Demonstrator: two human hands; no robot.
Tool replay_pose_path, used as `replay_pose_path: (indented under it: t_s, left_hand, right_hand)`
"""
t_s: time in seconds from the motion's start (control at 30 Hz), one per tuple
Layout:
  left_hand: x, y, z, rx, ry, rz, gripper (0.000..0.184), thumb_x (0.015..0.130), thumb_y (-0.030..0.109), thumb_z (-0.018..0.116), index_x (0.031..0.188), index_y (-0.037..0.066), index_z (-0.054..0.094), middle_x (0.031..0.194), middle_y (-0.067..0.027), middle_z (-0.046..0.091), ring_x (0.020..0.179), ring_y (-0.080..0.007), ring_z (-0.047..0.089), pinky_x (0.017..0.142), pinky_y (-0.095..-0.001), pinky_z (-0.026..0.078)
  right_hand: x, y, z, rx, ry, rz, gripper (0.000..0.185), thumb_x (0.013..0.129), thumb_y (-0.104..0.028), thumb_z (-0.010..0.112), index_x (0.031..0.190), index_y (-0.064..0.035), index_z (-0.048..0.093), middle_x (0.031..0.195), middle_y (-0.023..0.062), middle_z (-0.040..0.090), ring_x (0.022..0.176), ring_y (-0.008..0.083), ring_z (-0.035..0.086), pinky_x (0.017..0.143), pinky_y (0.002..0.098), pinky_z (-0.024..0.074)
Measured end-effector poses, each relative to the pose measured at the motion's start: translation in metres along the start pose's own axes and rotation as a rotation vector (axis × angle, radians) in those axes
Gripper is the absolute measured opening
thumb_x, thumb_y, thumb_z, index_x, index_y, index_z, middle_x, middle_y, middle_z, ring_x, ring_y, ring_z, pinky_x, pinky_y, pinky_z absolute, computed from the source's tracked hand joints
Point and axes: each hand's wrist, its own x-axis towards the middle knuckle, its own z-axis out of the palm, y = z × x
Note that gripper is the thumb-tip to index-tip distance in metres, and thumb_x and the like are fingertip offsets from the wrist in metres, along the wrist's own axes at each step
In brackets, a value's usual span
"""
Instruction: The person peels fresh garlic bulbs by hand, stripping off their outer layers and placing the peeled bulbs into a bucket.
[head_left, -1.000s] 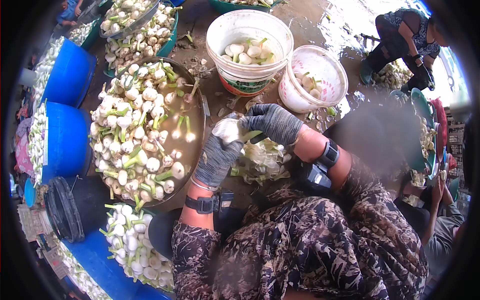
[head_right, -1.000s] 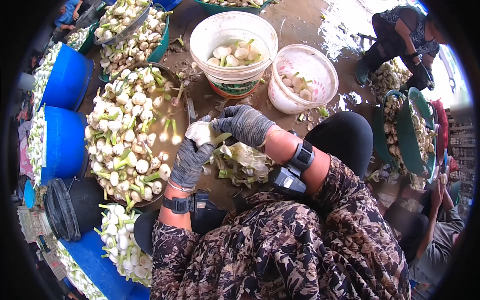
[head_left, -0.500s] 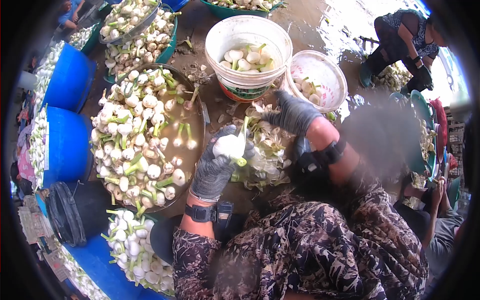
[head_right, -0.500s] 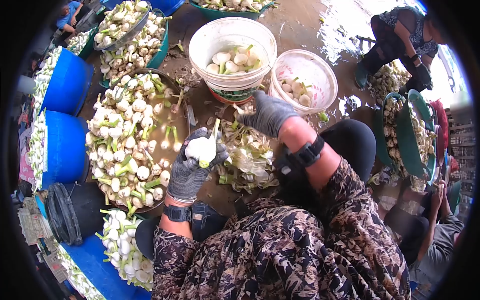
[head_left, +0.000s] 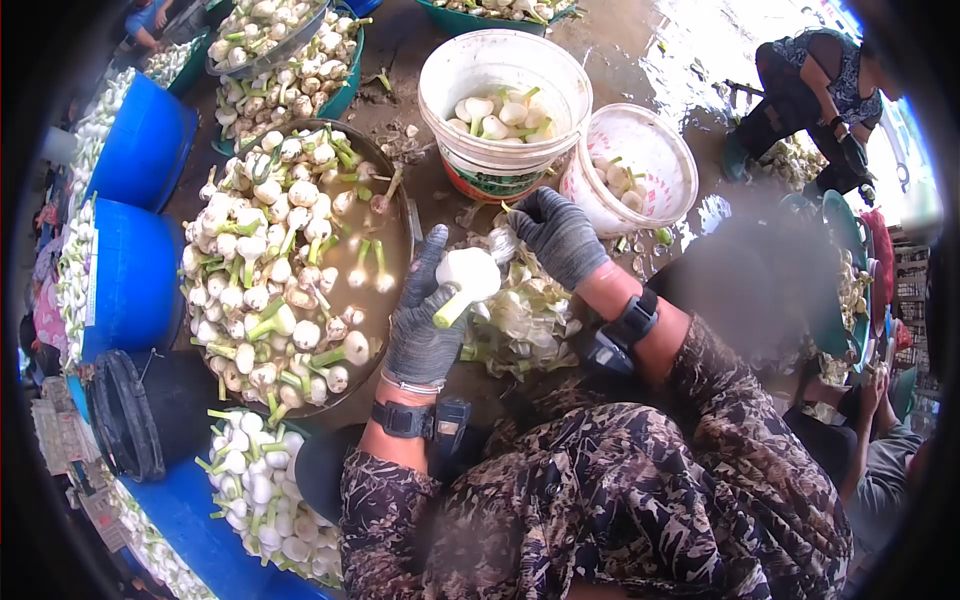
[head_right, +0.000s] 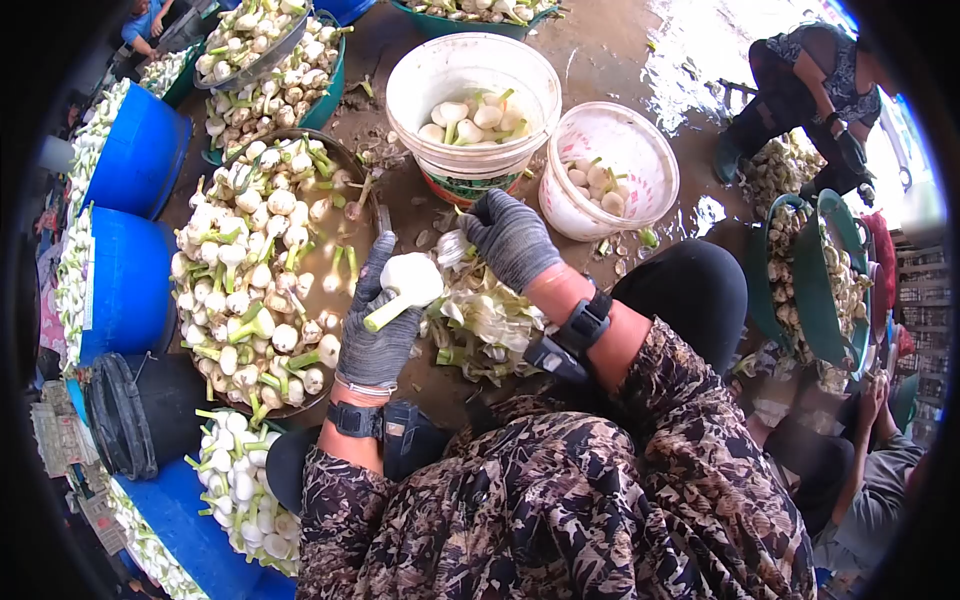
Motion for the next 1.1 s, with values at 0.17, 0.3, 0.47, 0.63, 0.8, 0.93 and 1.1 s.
replay_pose_path:
  t_s: [0.17,0.3,0.47,0.63,0.8,0.93,1.1]
  left_hand:
    - [0.001,0.015,0.003,-0.172,0.008,0.011,0.063,0.089,0.02,0.065,0.143,0.002,0.038,0.129,-0.0103,0.055,0.117,-0.0204,0.053,0.103,-0.0355,0.042]
    - [0.005,0.009,0.017,0.352,-0.021,0.101,0.067,0.086,0.016,0.067,0.143,0.001,0.035,0.134,-0.0164,0.051,0.12,-0.0243,0.052,0.104,-0.0366,0.041]
    - [-0.002,0.011,0.021,0.455,0.09,0.26,0.058,0.091,0.007,0.06,0.143,0.0,0.036,0.136,-0.0133,0.049,0.125,-0.0221,0.049,0.107,-0.0346,0.04]
    - [-0.013,0.03,0.012,0.327,0.178,0.265,0.049,0.094,0.006,0.055,0.139,-0.001,0.04,0.133,-0.0122,0.052,0.123,-0.0196,0.052,0.105,-0.0316,0.042]
    - [-0.019,0.04,-0.005,0.337,0.296,0.326,0.037,0.096,0.005,0.052,0.132,-0.001,0.048,0.126,-0.0099,0.058,0.116,-0.0175,0.056,0.101,-0.0304,0.043]
    - [-0.018,0.036,-0.03,0.489,0.413,0.273,0.035,0.098,0.007,0.049,0.132,-0.001,0.049,0.127,-0.011,0.058,0.117,-0.0167,0.055,0.102,-0.0313,0.042]
    - [-0.015,0.026,-0.038,-0.029,0.778,0.123,0.046,0.094,0.012,0.056,0.135,-0.003,0.041,0.131,-0.0156,0.048,0.118,-0.0222,0.05,0.103,-0.0341,0.041]
  right_hand:
    - [-0.002,0.027,0.004,0.14,-0.221,0.256,0.059,0.093,-0.053,0.052,0.127,-0.0039,0.05,0.106,0.0221,0.065,0.097,0.033,0.064,0.085,0.0388,0.0515]
    - [-0.019,-0.047,-0.004,1.059,-0.507,0.631,0.057,0.093,-0.052,0.054,0.12,-0.0021,0.054,0.104,0.0134,0.066,0.096,0.0221,0.064,0.085,0.0358,0.0529]
    - [0.043,-0.05,-0.026,1.661,-0.474,0.547,0.083,0.093,-0.065,0.041,0.137,0.0056,0.036,0.124,0.0236,0.054,0.092,0.0256,0.06,0.074,0.0384,0.0536]
    - [0.094,-0.05,0.029,1.136,-0.412,0.412,0.069,0.092,-0.061,0.047,0.133,-0.0061,0.042,0.113,0.0135,0.061,0.09,0.0246,0.063,0.08,0.042,0.0513]
    - [0.058,-0.058,0.161,-0.82,-0.473,-0.746,0.043,0.087,-0.042,0.066,0.119,-0.0133,0.062,0.091,0.01,0.069,0.085,0.0279,0.067,0.077,0.041,0.0537]
    - [0.07,-0.042,0.198,-0.738,-0.652,-0.598,0.048,0.085,-0.042,0.066,0.121,-0.0118,0.06,0.103,0.0132,0.068,0.098,0.0304,0.064,0.084,0.042,0.0511]
    - [0.064,-0.068,0.176,-0.491,-0.625,-0.323,0.052,0.087,-0.035,0.068,0.122,0.0017,0.054,0.107,0.0139,0.07,0.093,0.0309,0.068,0.085,0.0364,0.0521]
